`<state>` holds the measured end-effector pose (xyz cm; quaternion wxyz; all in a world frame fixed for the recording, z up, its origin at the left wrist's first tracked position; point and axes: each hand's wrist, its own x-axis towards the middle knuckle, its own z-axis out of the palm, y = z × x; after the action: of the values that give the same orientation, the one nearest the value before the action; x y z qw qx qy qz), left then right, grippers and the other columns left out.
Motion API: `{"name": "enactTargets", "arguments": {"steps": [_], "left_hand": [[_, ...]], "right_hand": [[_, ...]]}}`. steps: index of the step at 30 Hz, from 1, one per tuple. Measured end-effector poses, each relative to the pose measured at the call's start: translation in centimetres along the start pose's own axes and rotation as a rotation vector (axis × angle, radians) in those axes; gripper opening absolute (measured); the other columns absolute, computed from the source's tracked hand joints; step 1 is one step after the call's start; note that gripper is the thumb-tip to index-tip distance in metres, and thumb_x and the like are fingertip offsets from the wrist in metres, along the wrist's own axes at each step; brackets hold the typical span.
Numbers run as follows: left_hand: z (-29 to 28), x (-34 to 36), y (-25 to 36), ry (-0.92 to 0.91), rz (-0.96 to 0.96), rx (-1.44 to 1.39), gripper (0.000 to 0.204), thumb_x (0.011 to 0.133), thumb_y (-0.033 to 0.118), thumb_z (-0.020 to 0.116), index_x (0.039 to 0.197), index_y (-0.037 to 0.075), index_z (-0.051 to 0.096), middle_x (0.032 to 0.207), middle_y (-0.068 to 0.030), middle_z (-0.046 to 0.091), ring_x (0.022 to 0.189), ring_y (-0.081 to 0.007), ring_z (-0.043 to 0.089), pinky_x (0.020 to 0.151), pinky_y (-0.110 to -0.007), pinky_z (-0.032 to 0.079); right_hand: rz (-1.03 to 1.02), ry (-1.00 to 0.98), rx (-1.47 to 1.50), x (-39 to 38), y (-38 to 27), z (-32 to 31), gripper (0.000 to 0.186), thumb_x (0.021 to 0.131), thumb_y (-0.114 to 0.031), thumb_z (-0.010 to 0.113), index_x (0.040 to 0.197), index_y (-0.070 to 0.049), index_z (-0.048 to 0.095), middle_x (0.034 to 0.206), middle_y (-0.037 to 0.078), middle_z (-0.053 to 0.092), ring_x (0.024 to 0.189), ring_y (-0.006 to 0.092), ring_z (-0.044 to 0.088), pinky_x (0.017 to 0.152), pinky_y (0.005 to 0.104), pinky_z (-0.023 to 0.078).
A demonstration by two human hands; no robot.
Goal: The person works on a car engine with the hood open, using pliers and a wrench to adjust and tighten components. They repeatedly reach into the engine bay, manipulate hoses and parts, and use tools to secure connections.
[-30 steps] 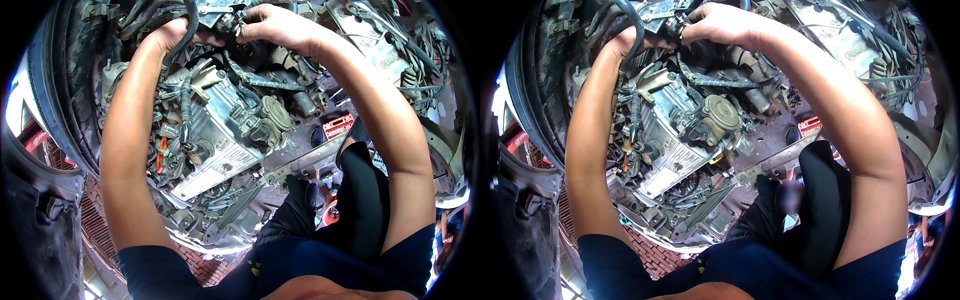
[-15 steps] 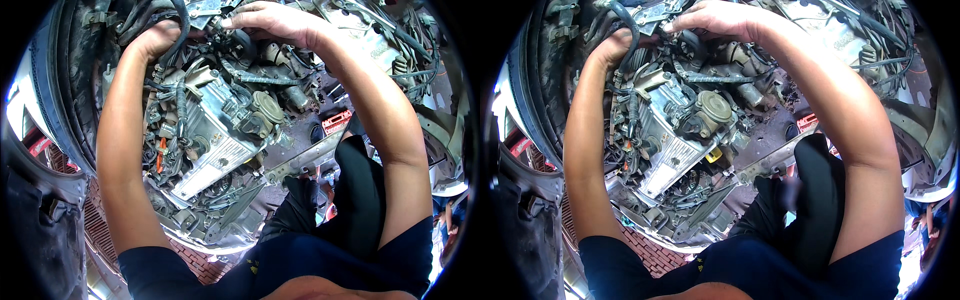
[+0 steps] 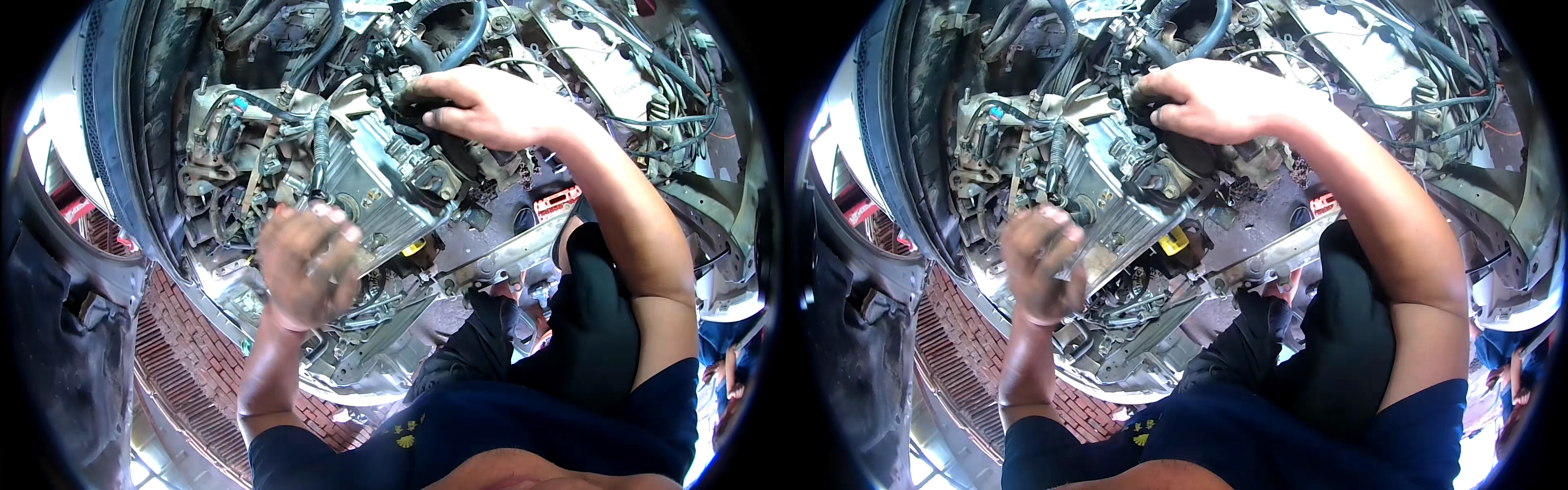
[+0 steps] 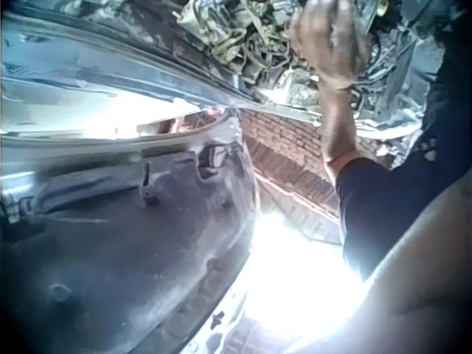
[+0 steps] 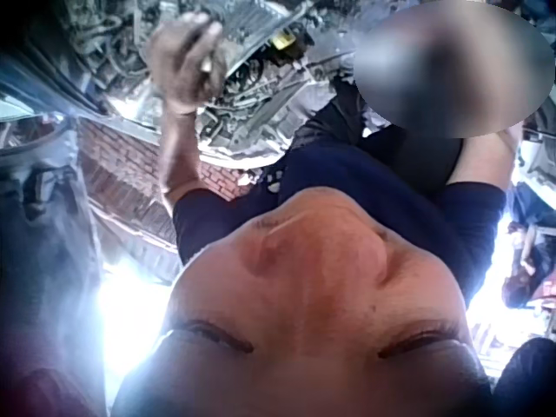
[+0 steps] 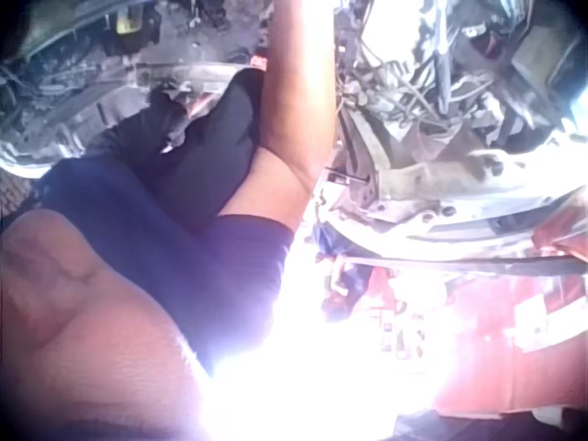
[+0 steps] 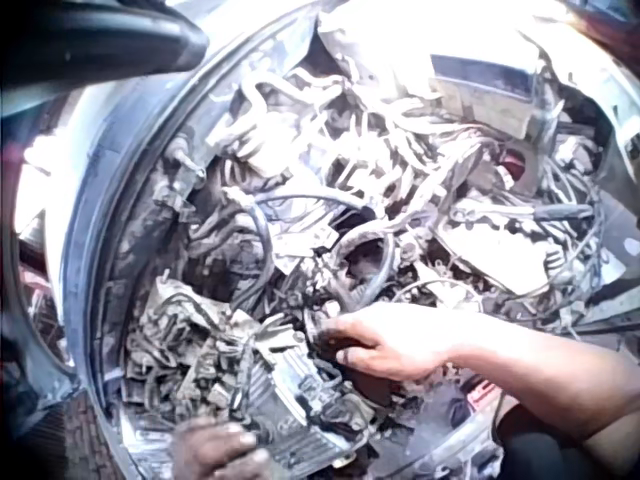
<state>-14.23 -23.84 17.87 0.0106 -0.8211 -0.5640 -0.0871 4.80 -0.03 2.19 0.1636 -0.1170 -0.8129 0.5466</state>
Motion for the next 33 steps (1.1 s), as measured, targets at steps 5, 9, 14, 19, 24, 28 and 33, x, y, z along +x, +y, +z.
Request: {"name": "enactTargets", "arguments": {"steps": [5, 9, 14, 19, 24, 28, 33], "left_hand": [[1.8, -6.0, 1.4, -0.259, 0.083, -0.033, 0.037, 0.091, 0.028, 0.067, 0.122, 0.010, 0.074, 0.132, -0.0167, 0.066, 0.130, -0.0338, 0.059, 0.117, -0.050, 0.038], [3.7, -8.8, 0.6, -0.293, 0.162, 0.054, 0.042, 0.092, 0.032, 0.066, 0.131, 0.021, 0.072, 0.150, -0.0159, 0.052, 0.134, -0.0323, 0.057, 0.120, -0.048, 0.036], [4.6, -9.5, 0.1, -0.208, 0.170, 0.070, 0.042, 0.090, 0.030, 0.064, 0.130, 0.021, 0.073, 0.149, -0.0056, 0.057, 0.140, -0.0237, 0.052, 0.123, -0.042, 0.031], [4.5, -9.0, -0.3, -0.234, 0.232, 0.117, 0.038, 0.091, 0.035, 0.062, 0.124, 0.022, 0.075, 0.149, -0.0126, 0.056, 0.138, -0.0279, 0.054, 0.121, -0.045, 0.033], [4.5, -9.7, 0.0, -0.220, 0.209, 0.132, 0.036, 0.091, 0.033, 0.064, 0.123, 0.021, 0.075, 0.148, -0.0122, 0.057, 0.138, -0.0298, 0.053, 0.119, -0.045, 0.035], [4.5, -8.7, 0.4, -0.203, 0.158, 0.091, 0.030, 0.093, 0.029, 0.065, 0.119, 0.019, 0.076, 0.143, -0.0058, 0.062, 0.134, -0.0241, 0.058, 0.120, -0.042, 0.034], [4.7, -8.8, 0.6, -0.176, 0.150, 0.083, 0.030, 0.091, 0.026, 0.066, 0.118, 0.018, 0.076, 0.137, -0.0096, 0.065, 0.128, -0.0274, 0.061, 0.115, -0.043, 0.040]], "right_hand": [[0.122, 0.450, 0.177, 0.0, 1.9, -4.3, 0.034, 0.099, -0.033, 0.061, 0.106, -0.001, 0.071, 0.101, 0.010, 0.076, 0.098, 0.0214, 0.071, 0.087, 0.0342, 0.055], [0.207, 0.310, 0.125, 0.2, -0.5, -6.1, 0.031, 0.100, -0.017, 0.053, 0.121, -0.003, 0.071, 0.105, 0.008, 0.075, 0.095, 0.0183, 0.068, 0.084, 0.0349, 0.053], [0.212, 0.266, 0.333, 1.1, 2.5, -3.8, 0.031, 0.098, -0.012, 0.053, 0.122, -0.001, 0.070, 0.107, 0.007, 0.075, 0.096, 0.0162, 0.068, 0.085, 0.0301, 0.054], [0.238, 0.389, 0.511, 2.3, 2.9, -3.4, 0.027, 0.098, -0.013, 0.062, 0.120, -0.001, 0.070, 0.102, 0.005, 0.071, 0.094, 0.0124, 0.064, 0.084, 0.0292, 0.052], [0.287, 0.413, 0.070, 4.0, -2.4, -2.3, 0.036, 0.090, -0.030, 0.076, 0.104, 0.003, 0.070, 0.085, 0.010, 0.071, 0.078, 0.0169, 0.068, 0.075, 0.0345, 0.055], [0.478, 0.390, -0.115, 4.4, -6.3, -2.5, 0.049, 0.086, -0.042, 0.078, 0.100, 0.004, 0.069, 0.091, 0.022, 0.073, 0.084, 0.0335, 0.073, 0.077, 0.0437, 0.057], [0.272, 0.539, -0.598, 4.8, -1.7, -0.5, 0.044, 0.088, -0.046, 0.071, 0.096, -0.003, 0.074, 0.087, 0.014, 0.076, 0.084, 0.0290, 0.075, 0.075, 0.0419, 0.059]]}}
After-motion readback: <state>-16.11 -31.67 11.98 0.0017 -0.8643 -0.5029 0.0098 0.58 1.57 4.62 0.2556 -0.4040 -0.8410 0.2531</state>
